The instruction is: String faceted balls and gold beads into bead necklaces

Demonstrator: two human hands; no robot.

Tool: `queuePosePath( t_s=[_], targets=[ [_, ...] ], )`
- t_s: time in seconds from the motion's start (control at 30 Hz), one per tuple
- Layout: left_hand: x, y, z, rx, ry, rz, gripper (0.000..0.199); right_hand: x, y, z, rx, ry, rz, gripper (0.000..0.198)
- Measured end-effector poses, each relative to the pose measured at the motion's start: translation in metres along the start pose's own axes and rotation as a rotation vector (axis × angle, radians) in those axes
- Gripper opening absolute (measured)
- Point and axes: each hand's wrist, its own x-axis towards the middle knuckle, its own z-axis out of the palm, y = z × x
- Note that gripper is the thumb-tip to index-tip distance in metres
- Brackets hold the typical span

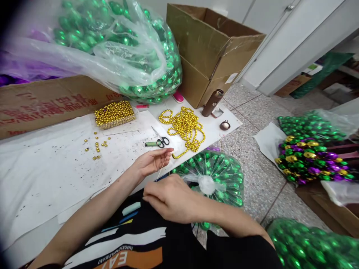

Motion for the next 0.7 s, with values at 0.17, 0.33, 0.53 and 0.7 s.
queuePosePath(
  t_s=[0.17, 0.33, 0.53, 0.7],
  targets=[
    [-0.027, -0.004, -0.016, 0.548, 0.047, 0.386, 0.014, 0.002, 0.020, 0.033, -0.077, 0.021, 0.013, 0.017],
    [-0.060, -0.018, -0.021, 0.541, -0.205, 0.375, 0.028, 0.015, 0.027, 0.009, -0.159, 0.278, -0.048, 0.020],
    [-0.091, -0.013, -0.052, 0.362, 0.026, 0.356, 0.025, 0.011, 0.058, -0.032, -0.309, 0.320, 0.006, 0.019],
    [-0.107, -0.010, -0.086, 0.379, 0.187, 0.362, 0.027, 0.001, 0.088, -0.035, -0.278, 0.251, 0.189, 0.020]
  ],
)
